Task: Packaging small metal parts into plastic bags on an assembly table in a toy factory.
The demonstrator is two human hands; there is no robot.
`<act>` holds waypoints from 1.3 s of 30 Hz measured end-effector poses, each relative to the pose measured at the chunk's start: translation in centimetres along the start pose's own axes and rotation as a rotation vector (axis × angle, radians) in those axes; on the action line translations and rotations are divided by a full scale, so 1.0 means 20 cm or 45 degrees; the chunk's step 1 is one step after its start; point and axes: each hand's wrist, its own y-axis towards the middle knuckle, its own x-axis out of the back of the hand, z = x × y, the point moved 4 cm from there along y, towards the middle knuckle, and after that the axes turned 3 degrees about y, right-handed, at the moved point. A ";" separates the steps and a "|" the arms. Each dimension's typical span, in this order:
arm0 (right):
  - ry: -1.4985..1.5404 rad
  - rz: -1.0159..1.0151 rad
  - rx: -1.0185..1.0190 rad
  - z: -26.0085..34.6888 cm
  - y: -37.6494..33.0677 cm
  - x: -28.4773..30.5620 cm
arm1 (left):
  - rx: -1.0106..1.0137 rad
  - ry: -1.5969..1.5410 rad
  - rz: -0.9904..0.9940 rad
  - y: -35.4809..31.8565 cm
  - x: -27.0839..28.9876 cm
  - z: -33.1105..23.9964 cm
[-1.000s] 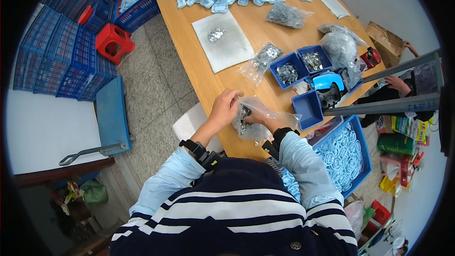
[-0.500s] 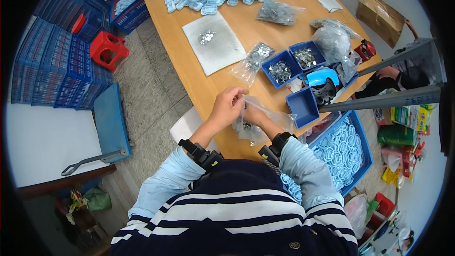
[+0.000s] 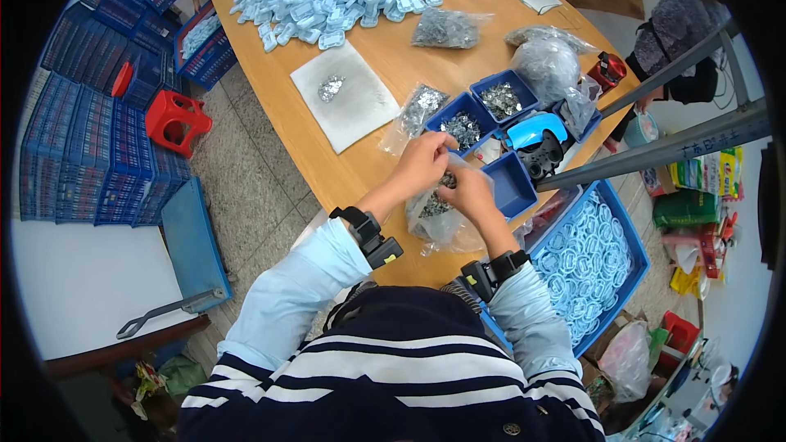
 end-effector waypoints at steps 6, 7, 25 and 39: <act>0.501 0.302 -0.403 -0.14 0.04 0.01 | 0.047 0.127 0.017 0.10 -0.02 0.09; 0.599 0.376 -0.510 -0.12 0.04 0.03 | 0.065 0.137 0.025 0.11 -0.01 0.09; -0.159 -0.096 -0.498 -0.84 -0.09 0.12 | 0.149 0.059 -0.062 -0.08 0.08 0.12; 0.105 0.498 0.363 0.33 0.00 0.01 | 0.332 0.311 -0.319 -0.50 0.23 0.25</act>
